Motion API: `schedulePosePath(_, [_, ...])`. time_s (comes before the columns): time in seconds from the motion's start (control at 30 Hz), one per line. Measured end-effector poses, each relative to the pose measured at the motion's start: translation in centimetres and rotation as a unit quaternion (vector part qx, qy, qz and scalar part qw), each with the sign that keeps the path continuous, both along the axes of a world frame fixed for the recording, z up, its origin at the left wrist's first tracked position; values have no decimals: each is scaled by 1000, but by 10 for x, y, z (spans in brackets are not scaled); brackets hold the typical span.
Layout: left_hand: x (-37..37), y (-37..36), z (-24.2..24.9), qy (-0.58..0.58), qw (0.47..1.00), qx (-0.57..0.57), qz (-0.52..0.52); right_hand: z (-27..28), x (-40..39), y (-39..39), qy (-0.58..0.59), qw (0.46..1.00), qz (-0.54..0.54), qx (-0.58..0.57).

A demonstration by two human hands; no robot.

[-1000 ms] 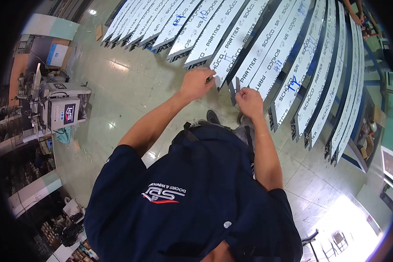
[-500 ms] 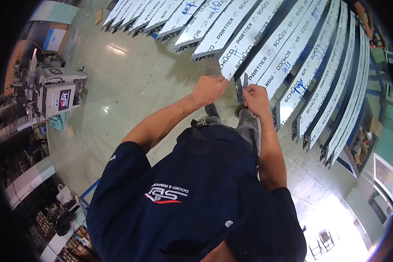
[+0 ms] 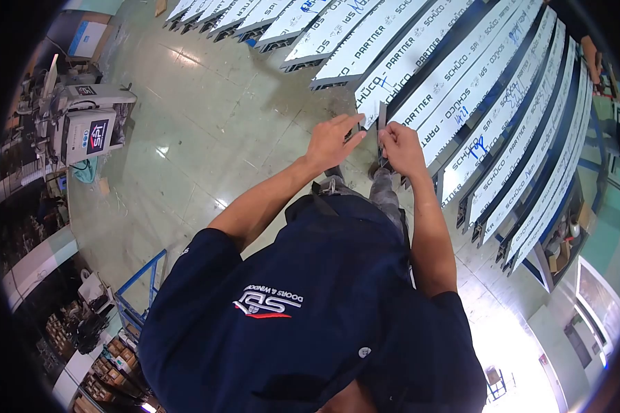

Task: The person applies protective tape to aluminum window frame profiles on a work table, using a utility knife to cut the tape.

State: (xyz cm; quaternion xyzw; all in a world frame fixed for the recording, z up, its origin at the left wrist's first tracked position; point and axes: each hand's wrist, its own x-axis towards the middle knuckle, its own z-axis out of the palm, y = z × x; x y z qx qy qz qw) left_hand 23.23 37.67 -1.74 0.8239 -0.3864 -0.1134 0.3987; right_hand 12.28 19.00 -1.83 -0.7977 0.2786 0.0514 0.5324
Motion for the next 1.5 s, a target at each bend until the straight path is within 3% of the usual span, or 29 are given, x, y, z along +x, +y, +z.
schedulePosePath(0.1, [-1, -4, -9, -68, 998, 12, -11, -1, 18, -4, -20, 998, 49, -32])
schedulePosePath(0.3, [-3, -8, -17, -93, 996, -5, -15, 2, 42, -7, 1, 993, 94, -65])
schedulePosePath(0.6, [-7, -6, -21, -43, 999, -25, 18, 7, 49, -4, -12, 979, 132, -155])
schedulePosePath(1.1, [-4, -7, -19, 27, 999, -15, 17, 10, 53, 2, -5, 977, 113, -181])
schedulePosePath(1.2, [20, -21, -23, 4, 998, 64, -26, 3, 52, 4, -24, 975, 102, -196])
schedulePosePath(1.23, [50, -35, -6, -61, 997, 29, 27, 3, 55, 4, -25, 976, 102, -192])
schedulePosePath(1.27, [99, -45, 48, -136, 980, 116, 91, 4, 56, 4, -24, 977, 102, -188])
schedulePosePath(1.3, [150, -47, 77, -179, 968, 86, 157, 4, 53, 3, -16, 978, 100, -182])
schedulePosePath(1.4, [237, -1, 195, -164, 955, -142, 202, 1, 41, 11, -23, 975, 86, -202])
schedulePosePath(1.5, [218, 27, 195, -11, 961, -244, 129, 5, 50, 6, -39, 976, 83, -196])
